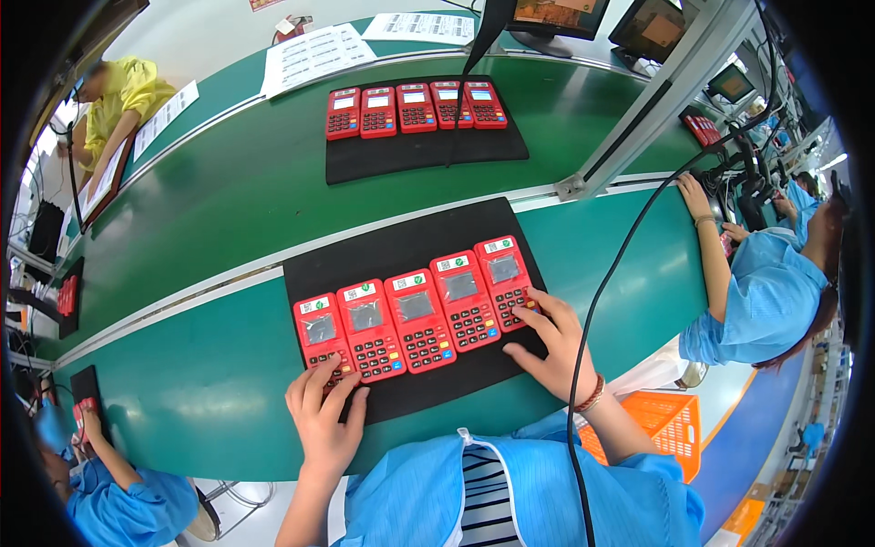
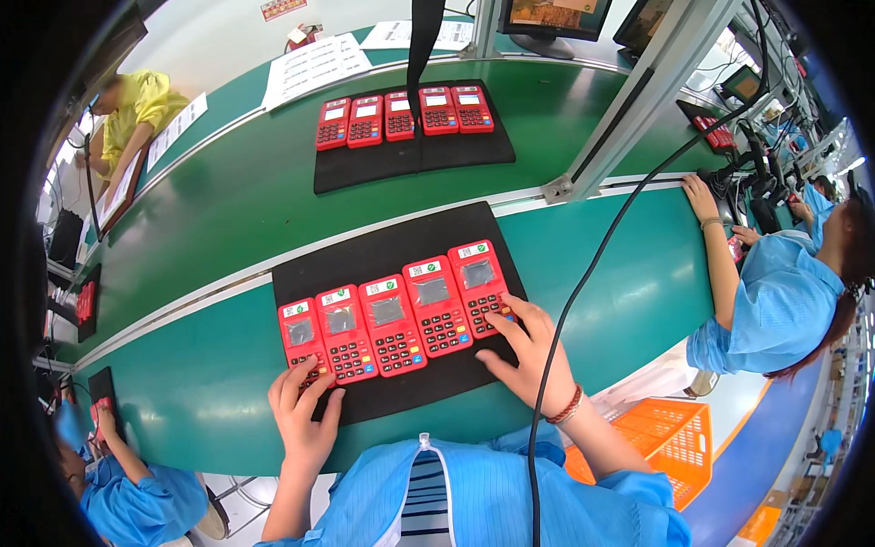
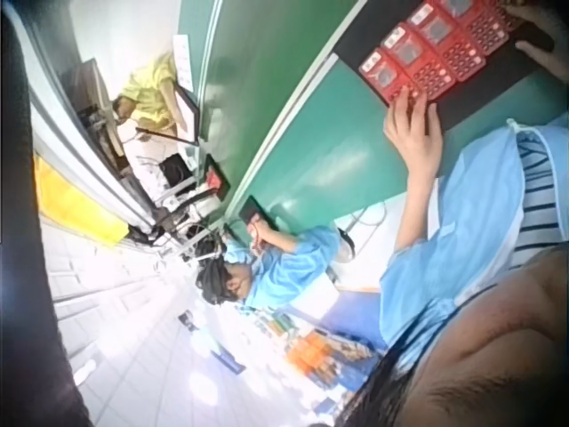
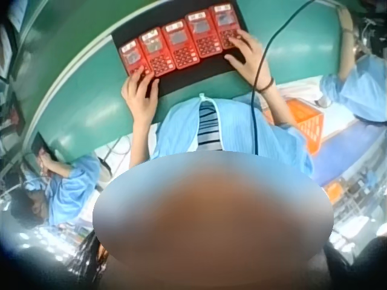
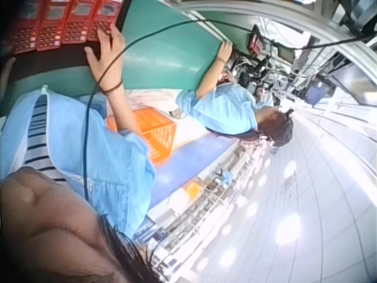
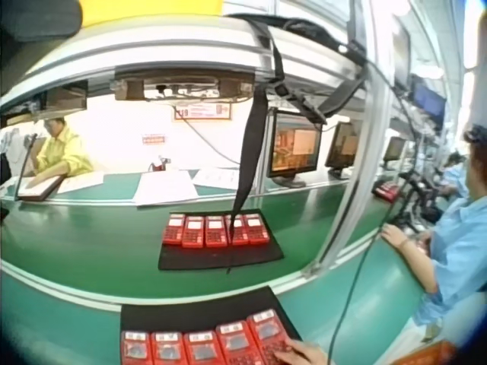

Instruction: The person turns over handheld electronic devices onto a pad, presses buttons on their keypads by hand, and slides them along the table.

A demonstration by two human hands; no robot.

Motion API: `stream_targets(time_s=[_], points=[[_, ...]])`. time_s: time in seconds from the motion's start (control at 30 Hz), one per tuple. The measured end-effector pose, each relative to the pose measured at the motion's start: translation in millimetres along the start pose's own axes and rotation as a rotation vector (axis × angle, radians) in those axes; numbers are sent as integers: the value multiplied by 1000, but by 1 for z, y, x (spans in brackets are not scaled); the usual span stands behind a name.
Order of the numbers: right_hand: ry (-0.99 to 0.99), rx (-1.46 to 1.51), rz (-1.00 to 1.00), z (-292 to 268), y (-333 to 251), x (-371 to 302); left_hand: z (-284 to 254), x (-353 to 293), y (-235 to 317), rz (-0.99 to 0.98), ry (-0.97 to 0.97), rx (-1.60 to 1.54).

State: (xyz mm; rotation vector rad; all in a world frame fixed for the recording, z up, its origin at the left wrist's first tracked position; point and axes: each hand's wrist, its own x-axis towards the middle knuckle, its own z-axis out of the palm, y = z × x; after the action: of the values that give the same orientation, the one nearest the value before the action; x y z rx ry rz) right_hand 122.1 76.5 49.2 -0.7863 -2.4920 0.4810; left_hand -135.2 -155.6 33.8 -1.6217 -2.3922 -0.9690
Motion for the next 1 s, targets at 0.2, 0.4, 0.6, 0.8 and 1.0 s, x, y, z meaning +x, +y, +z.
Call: stream_targets(time_s=[0.2,0.4,0.6,0.8,1.0], points=[[-77,-41,-104,-8,13,19,-6,10,-6,117,-83,73],[-135,-106,-108,-14,13,24,-9,19,10,57,-138,139],[-184,-83,-21,-13,9,20,-11,24,24,-21,-265,164],[-351,-30,31,-19,-21,26,-16,37,45,-63,-467,194],[-400,-52,113,-15,-29,24,-12,42,50,-63,-564,220]])
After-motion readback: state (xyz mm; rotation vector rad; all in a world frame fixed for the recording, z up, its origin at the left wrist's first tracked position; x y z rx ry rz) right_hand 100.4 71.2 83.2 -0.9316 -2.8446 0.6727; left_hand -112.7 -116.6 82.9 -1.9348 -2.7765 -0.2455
